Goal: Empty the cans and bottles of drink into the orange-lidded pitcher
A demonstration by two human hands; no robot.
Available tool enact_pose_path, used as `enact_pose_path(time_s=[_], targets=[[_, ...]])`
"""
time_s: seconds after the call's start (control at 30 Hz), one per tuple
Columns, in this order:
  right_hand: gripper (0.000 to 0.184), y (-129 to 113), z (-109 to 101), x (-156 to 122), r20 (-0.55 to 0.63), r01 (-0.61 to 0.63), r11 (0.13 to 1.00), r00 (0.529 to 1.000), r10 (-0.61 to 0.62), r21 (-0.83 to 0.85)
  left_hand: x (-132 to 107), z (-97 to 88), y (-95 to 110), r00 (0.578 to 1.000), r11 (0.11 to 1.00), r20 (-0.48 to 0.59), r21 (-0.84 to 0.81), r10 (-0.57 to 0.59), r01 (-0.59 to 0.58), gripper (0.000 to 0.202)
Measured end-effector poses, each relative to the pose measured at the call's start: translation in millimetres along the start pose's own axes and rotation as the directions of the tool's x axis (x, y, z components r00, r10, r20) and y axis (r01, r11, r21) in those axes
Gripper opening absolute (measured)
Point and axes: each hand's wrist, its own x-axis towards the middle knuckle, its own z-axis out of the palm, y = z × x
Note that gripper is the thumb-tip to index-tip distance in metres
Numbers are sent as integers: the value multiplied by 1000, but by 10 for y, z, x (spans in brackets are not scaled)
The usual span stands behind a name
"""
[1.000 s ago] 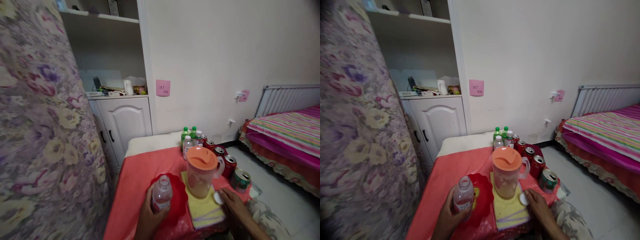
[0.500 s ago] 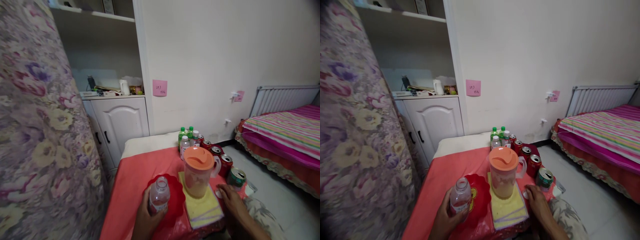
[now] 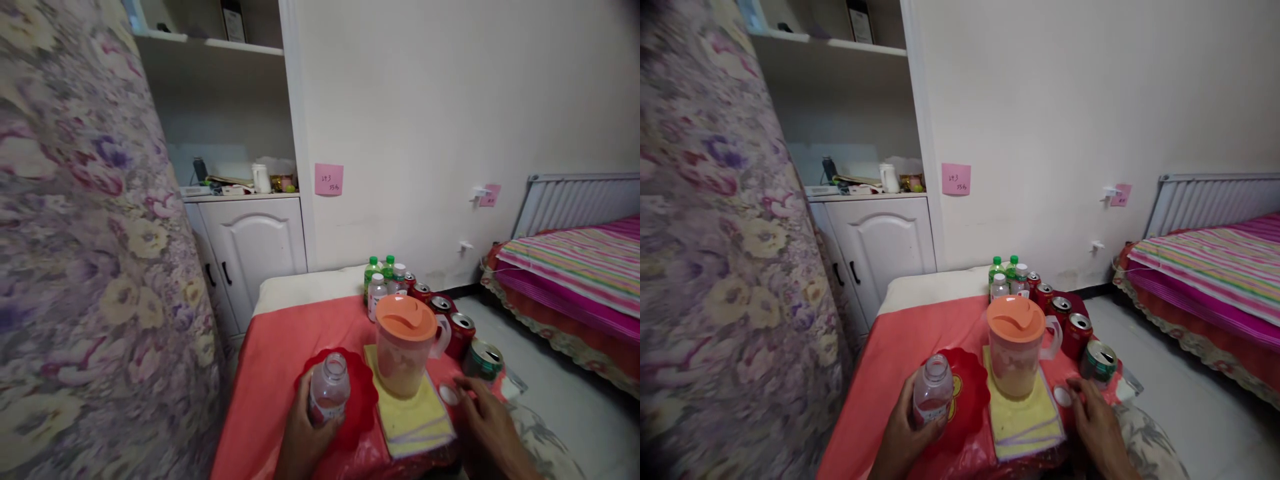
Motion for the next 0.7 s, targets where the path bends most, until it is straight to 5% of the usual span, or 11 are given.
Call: enact_pose_path(time_s=[0.23,0.47,0.7], targets=[[38,-421,-39,-190,99,88,974,989,-110,209,11,20,8,1000,1000,-16,20,-9,9,76],[53,-544,-73,88,-13,-135,844,986,165,519,24,-10,-7,998,997,12,-40,-58,59,75],[55,-607,-11,423,9,-136,646,981,196,751,66,-5,-22,996,993,46,-85,-75,78,78]])
